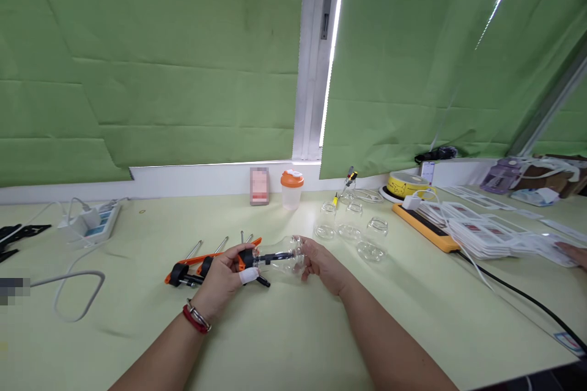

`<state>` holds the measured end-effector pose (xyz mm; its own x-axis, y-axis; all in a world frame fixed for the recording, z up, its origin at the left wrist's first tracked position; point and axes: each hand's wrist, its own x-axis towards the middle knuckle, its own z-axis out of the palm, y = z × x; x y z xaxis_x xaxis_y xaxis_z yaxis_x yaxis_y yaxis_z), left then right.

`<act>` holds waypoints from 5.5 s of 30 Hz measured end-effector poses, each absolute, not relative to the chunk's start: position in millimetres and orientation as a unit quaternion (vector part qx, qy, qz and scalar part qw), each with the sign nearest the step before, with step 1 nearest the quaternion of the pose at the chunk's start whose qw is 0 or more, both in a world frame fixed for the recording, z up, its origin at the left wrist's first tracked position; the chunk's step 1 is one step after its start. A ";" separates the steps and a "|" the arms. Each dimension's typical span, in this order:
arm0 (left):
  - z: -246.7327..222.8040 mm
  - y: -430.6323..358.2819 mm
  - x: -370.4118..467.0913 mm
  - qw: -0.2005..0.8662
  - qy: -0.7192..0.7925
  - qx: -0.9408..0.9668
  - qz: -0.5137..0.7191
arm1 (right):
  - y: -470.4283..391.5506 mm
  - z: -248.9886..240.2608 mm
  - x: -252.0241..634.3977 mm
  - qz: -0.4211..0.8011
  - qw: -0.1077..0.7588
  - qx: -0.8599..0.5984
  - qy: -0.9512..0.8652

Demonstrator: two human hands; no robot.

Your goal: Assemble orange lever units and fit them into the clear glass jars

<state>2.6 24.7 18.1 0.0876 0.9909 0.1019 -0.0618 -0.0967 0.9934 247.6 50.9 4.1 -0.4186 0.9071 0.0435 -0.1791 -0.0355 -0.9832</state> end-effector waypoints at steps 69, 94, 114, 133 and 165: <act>15.3 23.8 4.3 0.500 0.461 0.530 0.506 | 53.7 -1.6 242.0 0.656 0.409 -0.352 -0.527; 17.1 24.2 3.7 0.499 0.461 0.522 0.516 | 48.9 10.3 242.1 0.656 0.418 -0.331 -0.534; 21.2 19.2 7.8 0.478 0.461 0.562 0.494 | 55.0 -3.6 239.7 0.670 0.366 -0.405 -0.504; 21.5 21.4 5.7 0.482 0.463 0.520 0.531 | 46.1 12.9 245.5 0.645 0.454 -0.303 -0.535; 20.1 21.6 6.5 0.478 0.464 0.528 0.526 | 49.9 6.0 246.6 0.652 0.436 -0.320 -0.532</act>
<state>6.5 21.6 20.1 0.0144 0.9936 0.1121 -0.0126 -0.1119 0.9936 246.6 49.9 6.0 -0.4148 0.9087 0.0468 -0.2285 -0.0542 -0.9720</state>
